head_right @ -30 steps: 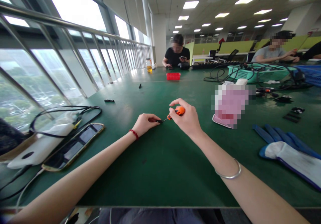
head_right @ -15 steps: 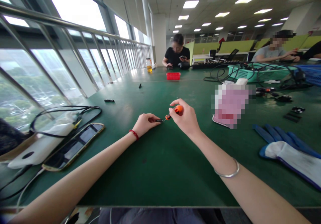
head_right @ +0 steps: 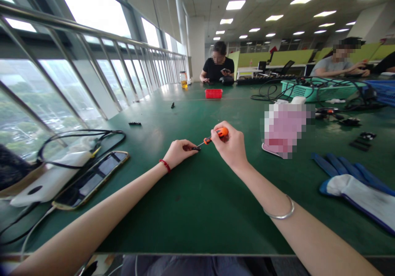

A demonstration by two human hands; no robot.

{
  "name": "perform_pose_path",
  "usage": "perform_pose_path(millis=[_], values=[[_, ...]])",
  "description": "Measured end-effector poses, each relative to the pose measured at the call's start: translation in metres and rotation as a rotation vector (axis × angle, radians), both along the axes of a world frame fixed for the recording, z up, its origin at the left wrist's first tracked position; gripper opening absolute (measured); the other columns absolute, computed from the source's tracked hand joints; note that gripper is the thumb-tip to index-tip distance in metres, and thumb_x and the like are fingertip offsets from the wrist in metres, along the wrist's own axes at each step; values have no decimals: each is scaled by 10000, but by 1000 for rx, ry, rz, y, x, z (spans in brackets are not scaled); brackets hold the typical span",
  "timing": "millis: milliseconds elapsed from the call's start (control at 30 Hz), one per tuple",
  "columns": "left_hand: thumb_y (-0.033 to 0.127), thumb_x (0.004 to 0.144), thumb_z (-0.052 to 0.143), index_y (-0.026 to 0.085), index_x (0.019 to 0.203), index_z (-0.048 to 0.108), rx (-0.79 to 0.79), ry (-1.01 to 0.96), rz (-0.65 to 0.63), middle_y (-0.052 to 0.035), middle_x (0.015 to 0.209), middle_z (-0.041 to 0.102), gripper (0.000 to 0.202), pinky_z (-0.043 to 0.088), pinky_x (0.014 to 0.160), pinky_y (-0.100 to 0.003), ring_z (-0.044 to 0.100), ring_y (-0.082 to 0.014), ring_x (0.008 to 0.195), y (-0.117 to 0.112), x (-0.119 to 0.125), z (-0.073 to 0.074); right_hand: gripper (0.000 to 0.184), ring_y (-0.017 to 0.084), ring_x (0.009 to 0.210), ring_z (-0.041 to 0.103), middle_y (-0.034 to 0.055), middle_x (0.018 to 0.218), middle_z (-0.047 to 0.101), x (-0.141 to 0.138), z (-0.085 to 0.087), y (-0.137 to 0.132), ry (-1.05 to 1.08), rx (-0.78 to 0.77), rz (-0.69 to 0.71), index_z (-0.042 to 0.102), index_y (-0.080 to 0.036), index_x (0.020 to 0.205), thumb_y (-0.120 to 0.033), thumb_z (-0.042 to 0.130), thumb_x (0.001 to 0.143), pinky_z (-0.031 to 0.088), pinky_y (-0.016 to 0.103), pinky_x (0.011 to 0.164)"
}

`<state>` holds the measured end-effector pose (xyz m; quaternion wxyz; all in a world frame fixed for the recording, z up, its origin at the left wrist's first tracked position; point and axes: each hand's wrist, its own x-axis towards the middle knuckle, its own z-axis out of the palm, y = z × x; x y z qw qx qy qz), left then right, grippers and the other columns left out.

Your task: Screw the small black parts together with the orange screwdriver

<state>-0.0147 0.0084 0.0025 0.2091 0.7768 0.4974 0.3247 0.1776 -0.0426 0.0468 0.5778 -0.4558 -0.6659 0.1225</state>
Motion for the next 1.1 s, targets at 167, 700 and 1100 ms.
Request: perform_pose_path(millis=[167, 700, 1100], values=[[239, 695, 695, 141, 816, 732, -5, 4, -7, -19, 689, 681, 161, 477, 606, -220, 583, -116, 604, 1, 0, 0, 192, 90, 468, 455, -27, 589, 507, 0, 0, -1, 0, -1, 13, 533, -193, 727, -369, 534, 803, 373, 219, 463], [242, 694, 695, 138, 829, 737, -6, 14, -7, -26, 716, 687, 175, 465, 606, -215, 580, -116, 619, 2, -1, -1, 183, 87, 455, 443, -31, 576, 497, 0, 0, 0, 14, 16, 13, 530, -188, 715, -348, 537, 802, 359, 224, 462], [242, 694, 696, 128, 823, 736, -6, 10, -6, -29, 705, 682, 176, 460, 598, -215, 578, -116, 612, 1, 0, 1, 173, 85, 461, 447, -32, 577, 496, 0, -1, 1, -16, 38, 19, 539, -184, 716, -335, 543, 800, 356, 221, 467]])
